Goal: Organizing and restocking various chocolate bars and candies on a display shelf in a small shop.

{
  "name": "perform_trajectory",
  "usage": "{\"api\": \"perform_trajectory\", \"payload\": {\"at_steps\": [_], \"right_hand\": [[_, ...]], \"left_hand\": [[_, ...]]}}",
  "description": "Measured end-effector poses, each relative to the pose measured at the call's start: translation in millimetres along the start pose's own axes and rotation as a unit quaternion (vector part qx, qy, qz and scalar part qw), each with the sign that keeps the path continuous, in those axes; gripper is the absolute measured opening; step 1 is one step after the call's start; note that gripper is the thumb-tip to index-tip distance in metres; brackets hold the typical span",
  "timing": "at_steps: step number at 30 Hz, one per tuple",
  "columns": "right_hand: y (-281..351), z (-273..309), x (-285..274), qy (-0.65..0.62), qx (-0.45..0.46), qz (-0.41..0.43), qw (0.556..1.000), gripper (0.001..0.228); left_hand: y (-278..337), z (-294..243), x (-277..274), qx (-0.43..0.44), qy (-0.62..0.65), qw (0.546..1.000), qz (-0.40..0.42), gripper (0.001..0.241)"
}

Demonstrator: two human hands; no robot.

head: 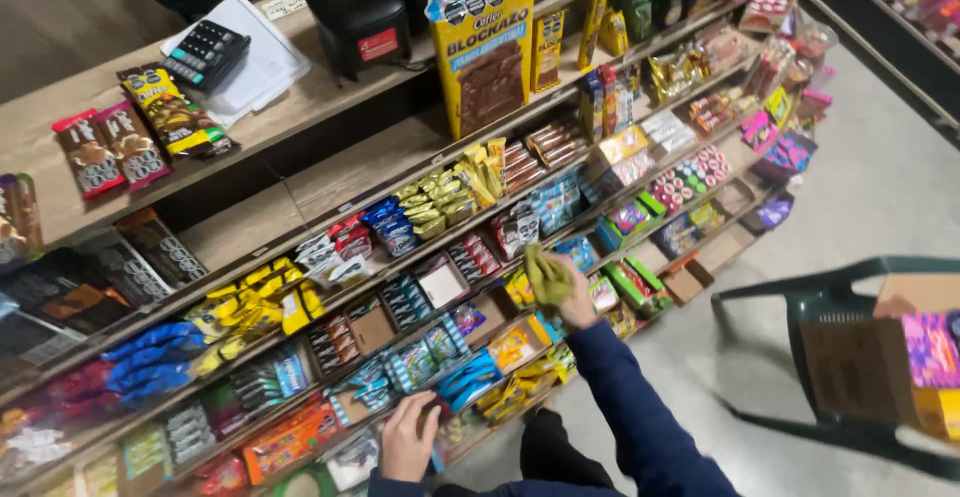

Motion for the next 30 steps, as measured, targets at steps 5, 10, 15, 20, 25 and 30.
{"api": "perform_trajectory", "payload": {"at_steps": [5,10,15,20,25,30], "right_hand": [[-117,184,103,0.464,-0.375,0.041,0.801,0.055],[-213,252,188,0.538,-0.494,0.038,0.682,0.042],[-292,246,228,0.620,-0.547,0.010,0.563,0.042],[-334,255,183,0.658,-0.553,-0.032,0.510,0.043],[-351,296,102,0.655,-0.503,-0.086,0.557,0.043],[-387,252,57,0.584,-0.431,-0.140,0.674,0.050]], "left_hand": [[23,14,111,-0.122,-0.048,0.991,-0.009,0.020],[63,23,228,-0.021,0.009,0.999,0.044,0.030],[81,58,259,0.000,-0.007,1.000,0.028,0.035],[81,68,232,-0.130,-0.060,0.988,-0.054,0.030],[75,50,242,-0.103,-0.045,0.993,-0.048,0.027],[61,31,249,-0.108,-0.026,0.994,-0.019,0.029]]}}
Point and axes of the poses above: each hand's wrist, its own y-axis away from the middle knuckle, its own x-axis out of the palm, z = x × y, the point moved 10 cm from there along -y, towards the middle knuckle, and after that the axes turned 6 degrees about x, right-handed, at the moved point
